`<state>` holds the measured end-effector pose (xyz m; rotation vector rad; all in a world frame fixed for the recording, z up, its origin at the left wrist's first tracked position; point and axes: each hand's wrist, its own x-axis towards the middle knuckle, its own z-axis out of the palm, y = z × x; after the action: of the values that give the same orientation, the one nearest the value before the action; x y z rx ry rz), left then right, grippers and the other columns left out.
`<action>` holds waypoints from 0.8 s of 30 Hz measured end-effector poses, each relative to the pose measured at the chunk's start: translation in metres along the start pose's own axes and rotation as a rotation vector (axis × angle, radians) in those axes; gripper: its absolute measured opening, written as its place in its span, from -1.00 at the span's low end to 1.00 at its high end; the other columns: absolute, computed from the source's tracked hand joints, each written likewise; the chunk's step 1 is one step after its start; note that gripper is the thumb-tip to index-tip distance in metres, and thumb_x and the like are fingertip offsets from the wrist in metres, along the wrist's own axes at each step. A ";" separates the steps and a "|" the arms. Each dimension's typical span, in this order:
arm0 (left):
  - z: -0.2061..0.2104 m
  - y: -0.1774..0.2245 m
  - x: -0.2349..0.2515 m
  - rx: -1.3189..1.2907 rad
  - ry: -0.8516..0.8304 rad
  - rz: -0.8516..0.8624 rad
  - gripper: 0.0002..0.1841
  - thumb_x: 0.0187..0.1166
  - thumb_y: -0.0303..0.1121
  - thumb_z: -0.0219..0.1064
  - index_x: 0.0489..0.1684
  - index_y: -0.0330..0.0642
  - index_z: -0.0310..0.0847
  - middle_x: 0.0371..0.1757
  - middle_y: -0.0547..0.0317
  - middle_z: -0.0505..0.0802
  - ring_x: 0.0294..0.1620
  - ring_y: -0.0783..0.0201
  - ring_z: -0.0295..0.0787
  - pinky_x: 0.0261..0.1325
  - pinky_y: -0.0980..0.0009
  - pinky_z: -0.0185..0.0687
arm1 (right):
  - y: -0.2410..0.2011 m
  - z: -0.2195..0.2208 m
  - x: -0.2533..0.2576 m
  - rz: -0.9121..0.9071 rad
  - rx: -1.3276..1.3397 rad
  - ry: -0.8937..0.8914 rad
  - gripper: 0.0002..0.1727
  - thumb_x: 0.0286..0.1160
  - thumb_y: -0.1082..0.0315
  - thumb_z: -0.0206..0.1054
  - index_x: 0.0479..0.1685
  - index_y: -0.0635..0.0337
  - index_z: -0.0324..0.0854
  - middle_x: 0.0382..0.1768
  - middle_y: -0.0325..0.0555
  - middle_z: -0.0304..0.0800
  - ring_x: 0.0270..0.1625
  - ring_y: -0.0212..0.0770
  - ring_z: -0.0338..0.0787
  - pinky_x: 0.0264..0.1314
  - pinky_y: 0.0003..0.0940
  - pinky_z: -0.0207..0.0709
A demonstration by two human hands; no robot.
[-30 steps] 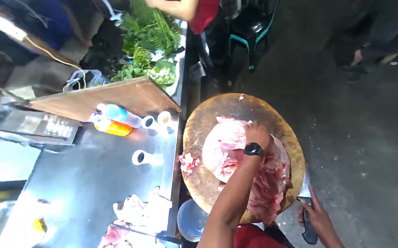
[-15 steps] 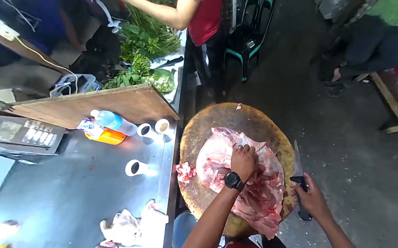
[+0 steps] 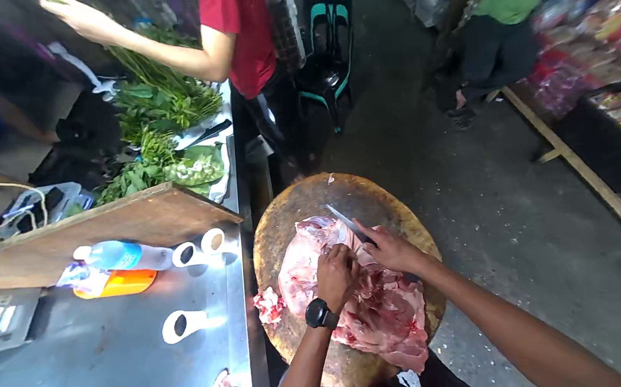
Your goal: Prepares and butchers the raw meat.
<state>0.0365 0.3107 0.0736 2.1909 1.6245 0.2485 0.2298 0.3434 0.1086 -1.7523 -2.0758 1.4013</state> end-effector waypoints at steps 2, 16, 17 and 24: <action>-0.004 -0.001 0.004 -0.032 -0.021 -0.022 -0.69 0.58 -0.15 0.26 0.04 -0.12 0.80 0.24 0.09 0.84 0.24 0.10 0.77 0.37 0.08 0.61 | -0.013 -0.005 0.020 0.029 -0.042 -0.048 -0.29 0.86 0.10 -0.02 0.96 -0.44 -0.15 0.30 0.18 0.77 0.31 0.20 0.76 0.43 0.26 0.52; -0.013 -0.037 0.011 -0.240 0.115 -0.185 -0.66 0.41 -0.25 0.45 0.08 -0.22 0.69 0.23 -0.08 0.73 0.02 0.08 0.77 0.07 0.02 0.76 | -0.043 -0.001 0.021 0.174 -0.140 -0.239 -0.02 0.59 0.26 0.25 0.97 -0.37 -0.28 0.06 0.29 0.80 0.08 0.28 0.82 0.04 0.32 0.64; -0.012 -0.037 0.009 -0.245 0.121 -0.187 -0.66 0.39 -0.26 0.47 0.07 -0.21 0.68 0.21 -0.06 0.72 -0.02 0.10 0.77 0.04 0.04 0.76 | -0.042 0.003 0.017 0.182 -0.129 -0.234 -0.02 0.60 0.23 0.26 0.97 -0.40 -0.30 0.04 0.28 0.81 0.06 0.28 0.82 0.02 0.32 0.65; -0.006 -0.036 -0.019 -0.230 0.140 -0.166 -0.50 0.22 -0.16 0.54 0.15 -0.13 0.60 0.22 0.00 0.69 0.00 0.09 0.70 0.00 0.00 0.70 | -0.005 0.063 -0.106 0.185 -0.066 -0.191 -0.02 0.65 0.26 0.22 0.96 -0.47 -0.35 0.01 0.25 0.79 -0.06 0.31 0.83 -0.04 0.36 0.68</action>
<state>-0.0030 0.3024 0.0665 1.8936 1.7455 0.5230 0.2255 0.2216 0.1248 -1.9518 -2.1198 1.6270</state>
